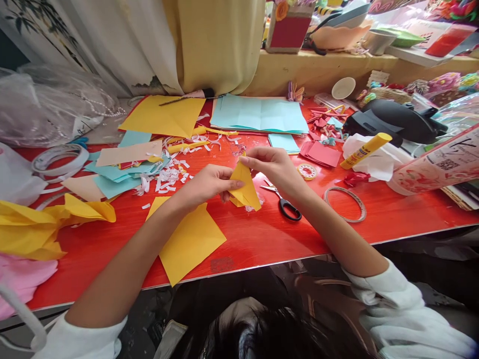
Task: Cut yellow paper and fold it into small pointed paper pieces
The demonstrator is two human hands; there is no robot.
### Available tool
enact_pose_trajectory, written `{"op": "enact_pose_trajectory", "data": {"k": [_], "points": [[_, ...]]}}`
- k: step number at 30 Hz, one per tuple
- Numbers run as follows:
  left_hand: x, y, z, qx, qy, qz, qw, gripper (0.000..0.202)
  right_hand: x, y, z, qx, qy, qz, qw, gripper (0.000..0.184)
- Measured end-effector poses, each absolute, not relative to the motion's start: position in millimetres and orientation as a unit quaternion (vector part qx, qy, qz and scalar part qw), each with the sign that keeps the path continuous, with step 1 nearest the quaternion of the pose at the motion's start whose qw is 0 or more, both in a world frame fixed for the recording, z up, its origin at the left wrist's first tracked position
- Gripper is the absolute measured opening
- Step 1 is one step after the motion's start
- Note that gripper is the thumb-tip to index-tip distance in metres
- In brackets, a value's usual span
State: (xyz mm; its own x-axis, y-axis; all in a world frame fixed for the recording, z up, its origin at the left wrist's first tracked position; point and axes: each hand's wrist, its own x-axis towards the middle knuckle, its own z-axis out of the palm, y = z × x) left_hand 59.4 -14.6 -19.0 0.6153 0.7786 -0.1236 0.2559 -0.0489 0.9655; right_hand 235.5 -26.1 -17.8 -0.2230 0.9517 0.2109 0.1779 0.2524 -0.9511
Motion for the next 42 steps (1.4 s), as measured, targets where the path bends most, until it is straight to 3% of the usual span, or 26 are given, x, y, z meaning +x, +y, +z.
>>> {"op": "enact_pose_trajectory", "data": {"k": [5, 10, 15, 19, 24, 26, 30, 32, 36, 42], "points": [[59.6, -12.4, -25.2, 0.649, 0.378, 0.277, 0.599, 0.028, 237.3, -23.0, -20.0, -0.451, -0.59, 0.42, 0.522, 0.024], [60.5, -10.8, -28.4, 0.65, 0.366, 0.309, 0.59, 0.023, 239.2, -20.4, -19.0, -0.44, -0.608, 0.512, 0.417, 0.03], [60.1, -6.8, -28.8, 0.616, 0.421, 0.37, 0.553, 0.032, 240.5, -20.9, -17.5, -0.448, -0.573, 0.514, 0.455, 0.026], [53.7, -4.2, -26.1, 0.705, 0.391, 0.371, 0.462, 0.019, 250.5, -22.4, -6.5, -0.43, -0.585, 0.594, 0.346, 0.023], [50.2, -8.3, -21.0, 0.778, 0.354, 0.325, 0.405, 0.028, 255.4, -24.6, -1.9, -0.422, -0.629, 0.606, 0.24, 0.017], [52.0, -9.4, -20.2, 0.763, 0.358, 0.342, 0.415, 0.025, 250.1, -24.9, -6.9, -0.44, -0.626, 0.588, 0.262, 0.016], [58.0, -7.7, -23.0, 0.636, 0.41, 0.431, 0.491, 0.03, 235.7, -25.2, -19.4, -0.456, -0.541, 0.56, 0.431, 0.019], [60.1, -6.1, -25.9, 0.586, 0.409, 0.449, 0.536, 0.029, 231.3, -25.7, -23.1, -0.45, -0.519, 0.552, 0.473, 0.023], [58.4, -4.2, -28.0, 0.617, 0.397, 0.482, 0.479, 0.016, 230.6, -27.9, -21.1, -0.446, -0.569, 0.57, 0.39, 0.027], [50.5, -5.8, -18.7, 0.754, 0.381, 0.39, 0.368, 0.038, 237.9, -30.9, -7.4, -0.405, -0.571, 0.627, 0.343, 0.038]]}}
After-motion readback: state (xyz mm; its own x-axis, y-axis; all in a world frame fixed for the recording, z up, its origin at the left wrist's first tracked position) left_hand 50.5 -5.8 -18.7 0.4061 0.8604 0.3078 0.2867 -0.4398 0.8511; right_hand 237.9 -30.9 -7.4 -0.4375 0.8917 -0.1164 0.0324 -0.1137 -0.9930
